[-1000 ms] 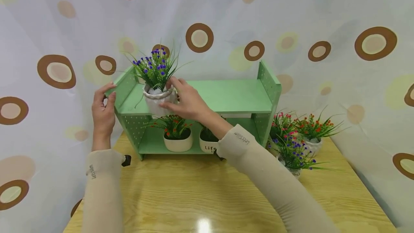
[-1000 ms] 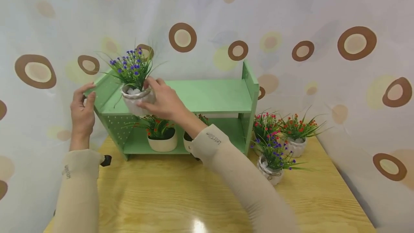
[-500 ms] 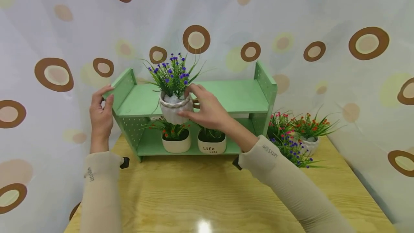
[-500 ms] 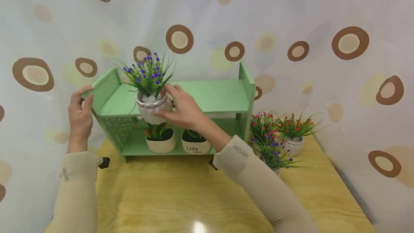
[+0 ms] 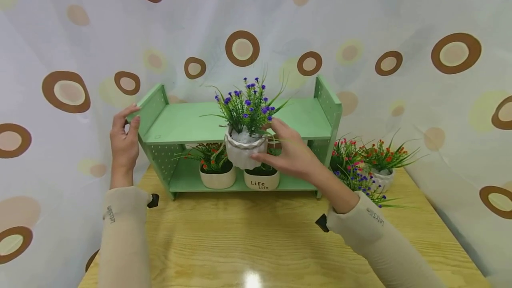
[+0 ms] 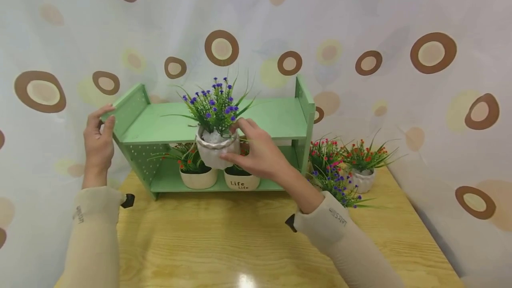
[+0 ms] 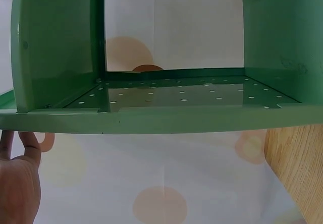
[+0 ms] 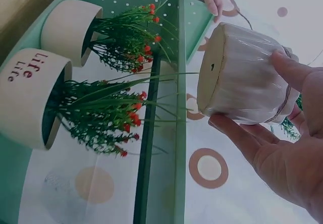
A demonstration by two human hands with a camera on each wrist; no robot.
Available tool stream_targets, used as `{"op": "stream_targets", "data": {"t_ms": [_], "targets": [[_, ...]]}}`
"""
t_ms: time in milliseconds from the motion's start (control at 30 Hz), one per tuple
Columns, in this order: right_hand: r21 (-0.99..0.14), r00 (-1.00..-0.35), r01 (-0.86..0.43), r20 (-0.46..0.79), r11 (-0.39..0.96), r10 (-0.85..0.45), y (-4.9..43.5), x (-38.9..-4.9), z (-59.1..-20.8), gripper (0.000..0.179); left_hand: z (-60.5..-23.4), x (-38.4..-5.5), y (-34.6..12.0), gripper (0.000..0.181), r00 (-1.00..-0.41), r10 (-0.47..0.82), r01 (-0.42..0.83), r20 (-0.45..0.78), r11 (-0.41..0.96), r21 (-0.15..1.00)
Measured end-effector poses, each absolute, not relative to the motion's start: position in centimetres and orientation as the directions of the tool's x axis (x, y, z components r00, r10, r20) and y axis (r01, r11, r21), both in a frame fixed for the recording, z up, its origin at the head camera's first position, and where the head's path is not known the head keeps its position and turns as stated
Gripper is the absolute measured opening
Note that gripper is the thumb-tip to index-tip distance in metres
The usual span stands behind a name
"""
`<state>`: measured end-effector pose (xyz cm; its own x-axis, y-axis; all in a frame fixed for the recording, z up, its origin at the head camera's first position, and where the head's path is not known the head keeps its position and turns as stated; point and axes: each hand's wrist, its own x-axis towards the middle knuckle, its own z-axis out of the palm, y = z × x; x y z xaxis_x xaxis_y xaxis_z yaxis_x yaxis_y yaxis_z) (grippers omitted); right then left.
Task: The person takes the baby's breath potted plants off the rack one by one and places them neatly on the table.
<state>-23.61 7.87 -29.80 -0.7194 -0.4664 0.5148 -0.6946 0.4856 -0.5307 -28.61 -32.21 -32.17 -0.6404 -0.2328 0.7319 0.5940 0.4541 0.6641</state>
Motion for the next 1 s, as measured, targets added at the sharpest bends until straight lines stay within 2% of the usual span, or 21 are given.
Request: {"op": "stream_targets", "data": {"t_ms": [167, 367, 567, 900, 1000], "targets": [[-0.513, -0.742, -0.669, 0.511, 0.538, -0.435, 10.3, -22.2, -30.6, 0.06, -32.0, -28.7, -32.1, 0.031, -0.648, -0.229, 0.592, 0.726, 0.449, 0.67], [-0.645, -0.817, -0.576, 0.439, 0.502, -0.373, 13.0, -20.6, -32.5, 0.071, -31.6, -28.7, -32.3, 0.031, -0.652, -0.25, 0.582, 0.716, 0.439, 0.684], [-0.719, -0.863, -0.504, 0.397, 0.479, -0.313, 15.6, -19.2, -35.0, 0.065, -32.7, -30.2, -33.5, 0.031, -0.666, -0.26, 0.571, 0.699, 0.425, 0.702], [-0.713, -0.911, -0.411, 0.348, 0.568, -0.221, 19.6, -17.5, -37.9, 0.069, -32.7, -29.6, -33.1, 0.031, -0.677, -0.267, 0.567, 0.686, 0.405, 0.717], [-0.645, -0.897, -0.425, 0.395, 0.635, -0.199, 20.8, -17.4, -38.7, 0.068, -32.6, -29.4, -32.9, 0.031, -0.679, -0.264, 0.568, 0.685, 0.404, 0.718]]}}
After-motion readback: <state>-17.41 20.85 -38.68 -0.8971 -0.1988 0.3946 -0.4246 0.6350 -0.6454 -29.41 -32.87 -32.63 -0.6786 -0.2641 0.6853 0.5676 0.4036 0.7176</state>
